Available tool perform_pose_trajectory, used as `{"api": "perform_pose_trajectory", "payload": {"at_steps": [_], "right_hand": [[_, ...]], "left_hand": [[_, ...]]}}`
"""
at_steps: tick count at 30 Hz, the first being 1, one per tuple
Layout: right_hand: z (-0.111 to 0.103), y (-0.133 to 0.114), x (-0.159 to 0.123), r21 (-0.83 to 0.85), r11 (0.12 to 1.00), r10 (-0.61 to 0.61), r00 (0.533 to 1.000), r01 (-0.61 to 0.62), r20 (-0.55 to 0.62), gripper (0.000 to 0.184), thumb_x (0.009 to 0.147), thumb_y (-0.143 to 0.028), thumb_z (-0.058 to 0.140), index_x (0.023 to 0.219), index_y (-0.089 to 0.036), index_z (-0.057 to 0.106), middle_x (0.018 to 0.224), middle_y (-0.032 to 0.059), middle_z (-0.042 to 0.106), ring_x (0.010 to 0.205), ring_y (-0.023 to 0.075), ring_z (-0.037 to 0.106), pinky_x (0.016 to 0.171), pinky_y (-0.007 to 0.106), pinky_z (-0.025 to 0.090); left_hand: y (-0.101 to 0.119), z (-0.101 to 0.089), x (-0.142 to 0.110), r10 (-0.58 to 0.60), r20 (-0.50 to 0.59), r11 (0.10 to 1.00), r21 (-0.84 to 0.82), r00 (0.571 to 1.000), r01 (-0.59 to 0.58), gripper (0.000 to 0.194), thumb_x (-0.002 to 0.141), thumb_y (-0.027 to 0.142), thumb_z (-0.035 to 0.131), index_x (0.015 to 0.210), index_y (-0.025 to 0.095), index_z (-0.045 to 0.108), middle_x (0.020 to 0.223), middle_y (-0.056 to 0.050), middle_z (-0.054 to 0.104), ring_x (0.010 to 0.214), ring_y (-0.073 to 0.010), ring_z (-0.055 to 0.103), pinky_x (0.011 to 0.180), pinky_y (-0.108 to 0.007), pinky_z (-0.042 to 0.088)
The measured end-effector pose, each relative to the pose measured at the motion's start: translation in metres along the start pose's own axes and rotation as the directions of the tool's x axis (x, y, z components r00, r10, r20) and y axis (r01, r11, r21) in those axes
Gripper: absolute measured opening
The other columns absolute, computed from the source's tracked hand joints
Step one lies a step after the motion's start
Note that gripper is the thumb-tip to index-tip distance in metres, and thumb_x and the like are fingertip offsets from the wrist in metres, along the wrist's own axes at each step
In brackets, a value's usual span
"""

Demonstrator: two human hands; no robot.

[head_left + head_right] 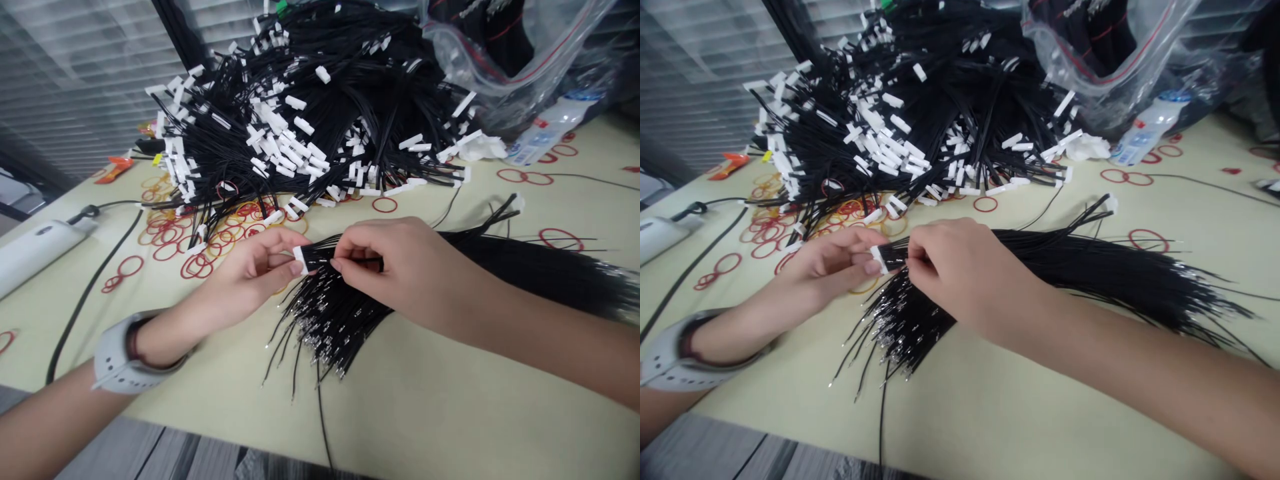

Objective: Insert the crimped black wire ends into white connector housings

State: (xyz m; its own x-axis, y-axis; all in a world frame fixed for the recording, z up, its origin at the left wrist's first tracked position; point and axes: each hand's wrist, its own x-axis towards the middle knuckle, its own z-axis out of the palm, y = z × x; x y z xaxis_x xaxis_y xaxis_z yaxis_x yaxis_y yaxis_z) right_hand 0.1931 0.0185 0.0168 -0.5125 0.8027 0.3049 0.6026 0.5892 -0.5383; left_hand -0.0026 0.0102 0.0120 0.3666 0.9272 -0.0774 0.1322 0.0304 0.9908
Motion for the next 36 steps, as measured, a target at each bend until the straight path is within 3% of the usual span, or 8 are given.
{"api": "perform_pose_trajectory", "payload": {"at_steps": [6, 11, 16, 21, 28, 31, 34, 36], "right_hand": [[0.002, -0.001, -0.001, -0.044, 0.998, -0.050, 0.999, 0.050, 0.004, 0.014, 0.078, -0.016, 0.056, 0.064, -0.016, 0.059, 0.059, -0.0037, 0.053, 0.050, 0.0067, 0.042, 0.049, 0.023, 0.030], [0.002, 0.003, -0.003, -0.234, 0.937, -0.271, 0.963, 0.260, -0.015, 0.013, 0.081, -0.012, 0.051, 0.070, -0.013, 0.058, 0.066, 0.0004, 0.054, 0.059, 0.0112, 0.048, 0.055, 0.026, 0.035], [0.002, 0.008, -0.003, -0.383, 0.824, -0.430, 0.901, 0.417, 0.056, 0.016, 0.083, -0.008, 0.044, 0.076, -0.014, 0.058, 0.073, 0.0034, 0.056, 0.067, 0.0145, 0.050, 0.064, 0.029, 0.037], [0.003, 0.012, -0.001, -0.385, 0.785, -0.503, 0.862, 0.486, 0.064, 0.021, 0.086, -0.011, 0.041, 0.078, -0.013, 0.060, 0.075, 0.0042, 0.057, 0.067, 0.0149, 0.048, 0.063, 0.029, 0.036], [0.010, 0.018, -0.002, -0.342, 0.755, -0.599, 0.801, 0.559, -0.015, 0.025, 0.089, -0.012, 0.039, 0.079, -0.012, 0.061, 0.073, 0.0057, 0.058, 0.068, 0.0147, 0.048, 0.064, 0.029, 0.039], [0.012, 0.019, -0.003, -0.283, 0.804, -0.568, 0.816, 0.523, -0.105, 0.023, 0.089, -0.013, 0.041, 0.079, -0.014, 0.062, 0.076, 0.0058, 0.059, 0.072, 0.0142, 0.051, 0.067, 0.029, 0.040], [0.013, 0.015, -0.007, -0.219, 0.883, -0.458, 0.861, 0.414, -0.222, 0.016, 0.087, -0.016, 0.048, 0.079, -0.017, 0.063, 0.080, 0.0048, 0.057, 0.072, 0.0122, 0.049, 0.063, 0.026, 0.040], [0.015, 0.009, -0.012, -0.208, 0.882, -0.456, 0.878, 0.424, -0.145, 0.013, 0.085, -0.017, 0.052, 0.080, -0.019, 0.063, 0.076, 0.0013, 0.055, 0.064, 0.0096, 0.047, 0.056, 0.023, 0.037]], "left_hand": [[-0.001, -0.001, 0.000, -0.013, 0.026, 0.999, -0.049, 1.000, 0.014, 0.017, 0.081, 0.005, 0.057, 0.095, 0.014, 0.059, 0.077, 0.003, 0.063, 0.067, -0.0049, 0.057, 0.062, -0.011, 0.043], [-0.001, -0.002, -0.001, -0.005, 0.052, 0.997, -0.078, 0.999, 0.009, 0.020, 0.082, 0.003, 0.055, 0.095, 0.016, 0.061, 0.077, 0.004, 0.064, 0.069, -0.0037, 0.059, 0.064, -0.009, 0.044], [-0.007, -0.006, 0.002, -0.019, 0.059, 0.997, -0.075, 0.998, 0.023, 0.019, 0.080, 0.009, 0.061, 0.096, 0.018, 0.063, 0.081, 0.000, 0.067, 0.075, -0.0092, 0.063, 0.069, -0.016, 0.048], [-0.010, -0.010, 0.001, -0.047, 0.078, 0.994, -0.094, 0.996, 0.054, 0.019, 0.078, 0.013, 0.065, 0.096, 0.020, 0.065, 0.083, 0.000, 0.069, 0.074, -0.0084, 0.063, 0.067, -0.014, 0.049], [-0.009, -0.009, 0.000, -0.108, 0.126, 0.970, -0.206, 0.986, 0.133, 0.020, 0.076, 0.011, 0.067, 0.094, 0.021, 0.069, 0.082, 0.000, 0.073, 0.075, -0.0084, 0.067, 0.070, -0.013, 0.051], [-0.007, -0.010, 0.001, -0.134, 0.094, 0.958, -0.241, 0.986, 0.153, 0.021, 0.075, 0.010, 0.068, 0.093, 0.021, 0.069, 0.080, 0.001, 0.072, 0.073, -0.0080, 0.067, 0.067, -0.012, 0.051], [-0.005, -0.012, 0.004, -0.140, 0.016, 0.961, -0.238, 0.990, 0.140, 0.020, 0.076, 0.010, 0.067, 0.094, 0.019, 0.069, 0.080, 0.000, 0.071, 0.070, -0.0072, 0.066, 0.063, -0.011, 0.051], [-0.005, -0.013, 0.005, -0.139, -0.030, 0.967, -0.218, 0.990, 0.129, 0.021, 0.076, 0.011, 0.067, 0.094, 0.020, 0.069, 0.083, 0.000, 0.071, 0.071, -0.0069, 0.065, 0.065, -0.011, 0.051]]}}
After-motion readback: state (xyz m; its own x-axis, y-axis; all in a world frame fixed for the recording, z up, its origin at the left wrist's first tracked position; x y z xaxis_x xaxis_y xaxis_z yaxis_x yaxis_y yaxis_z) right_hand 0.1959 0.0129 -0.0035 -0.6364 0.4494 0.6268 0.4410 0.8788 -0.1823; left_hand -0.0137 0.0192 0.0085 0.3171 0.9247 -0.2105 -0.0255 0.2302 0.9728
